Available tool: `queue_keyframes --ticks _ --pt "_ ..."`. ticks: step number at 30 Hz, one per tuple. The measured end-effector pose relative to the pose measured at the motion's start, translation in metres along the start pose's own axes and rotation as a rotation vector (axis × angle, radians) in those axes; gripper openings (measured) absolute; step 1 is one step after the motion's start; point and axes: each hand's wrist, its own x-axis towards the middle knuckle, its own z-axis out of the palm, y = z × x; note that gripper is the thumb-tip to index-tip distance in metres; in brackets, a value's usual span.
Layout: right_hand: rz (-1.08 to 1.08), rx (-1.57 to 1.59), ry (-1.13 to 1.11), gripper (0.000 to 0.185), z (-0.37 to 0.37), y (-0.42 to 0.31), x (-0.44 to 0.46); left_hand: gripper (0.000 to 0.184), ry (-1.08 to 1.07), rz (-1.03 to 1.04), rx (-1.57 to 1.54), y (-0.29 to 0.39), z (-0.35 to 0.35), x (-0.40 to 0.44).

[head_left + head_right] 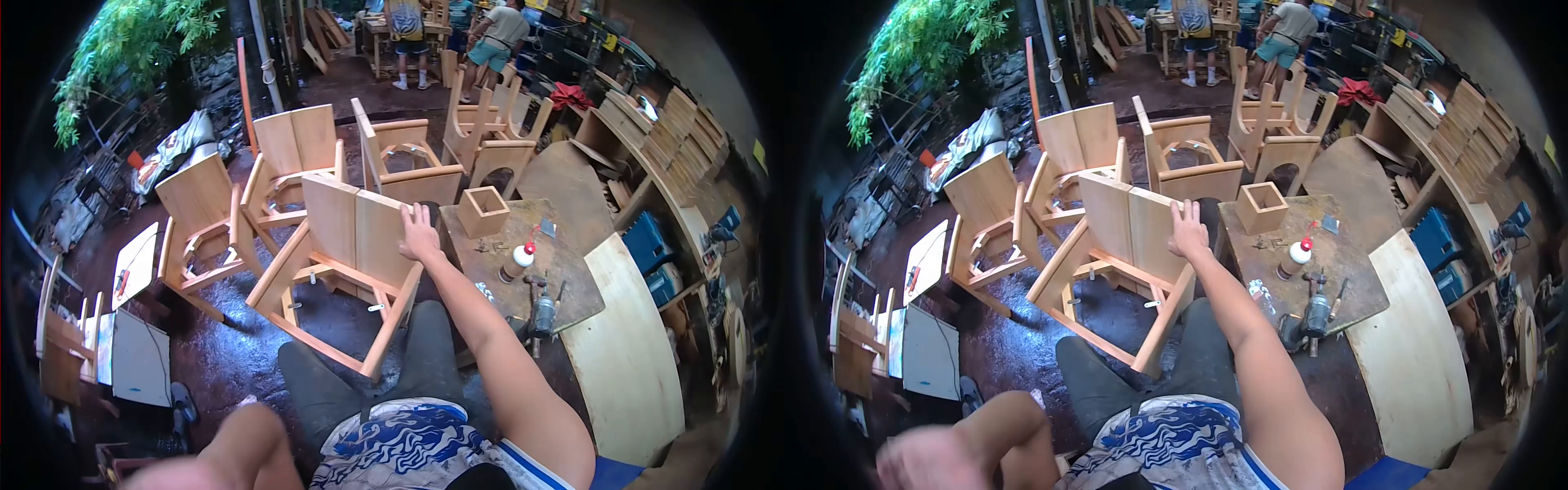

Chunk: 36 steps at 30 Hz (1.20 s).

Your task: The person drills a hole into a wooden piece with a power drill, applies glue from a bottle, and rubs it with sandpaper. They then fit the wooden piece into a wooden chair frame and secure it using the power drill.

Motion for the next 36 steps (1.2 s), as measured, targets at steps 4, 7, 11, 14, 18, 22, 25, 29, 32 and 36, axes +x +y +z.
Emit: queue_keyframes --ticks 4,7,11,14,18,22,25,29,32,36 --pt "-0.066 0.214 0.166 0.091 0.018 -0.001 -0.046 0.071 0.356 -1.164 -0.881 -0.031 0.008 -0.112" --pt "-0.056 0.454 0.089 0.079 0.049 -0.008 -0.121 0.076 0.643 -1.851 -1.259 -0.038 -0.018 -0.227" --pt "-0.056 0.467 -0.151 0.07 0.084 -0.026 -0.246 0.078 0.955 -2.138 -1.211 0.004 -0.054 -0.309" --pt "-0.038 0.526 -0.354 0.065 0.077 -0.044 -0.306 0.077 1.053 -2.206 -1.141 0.025 -0.071 -0.321" --pt "0.089 0.704 -0.278 0.032 0.078 -0.041 -0.305 0.079 0.949 -2.257 -1.141 0.032 -0.071 -0.323" --pt "0.091 0.987 -0.211 0.013 0.046 -0.049 -0.245 0.082 0.875 -2.26 -1.24 0.021 -0.059 -0.326" --pt "-0.006 1.034 -0.125 0.015 0.011 -0.061 -0.203 0.082 0.746 -2.278 -1.264 0.015 -0.051 -0.327" --pt "-0.079 1.039 -0.065 0.016 -0.016 -0.073 -0.178 0.082 0.712 -2.246 -1.313 0.017 -0.048 -0.327" --pt "-0.078 1.109 -0.067 0.014 -0.024 -0.084 -0.185 0.082 0.861 -2.169 -1.446 0.023 -0.056 -0.327" --pt "-0.095 1.211 -0.109 0.011 -0.019 -0.086 -0.2 0.082 0.937 -2.156 -1.489 0.032 -0.069 -0.328"
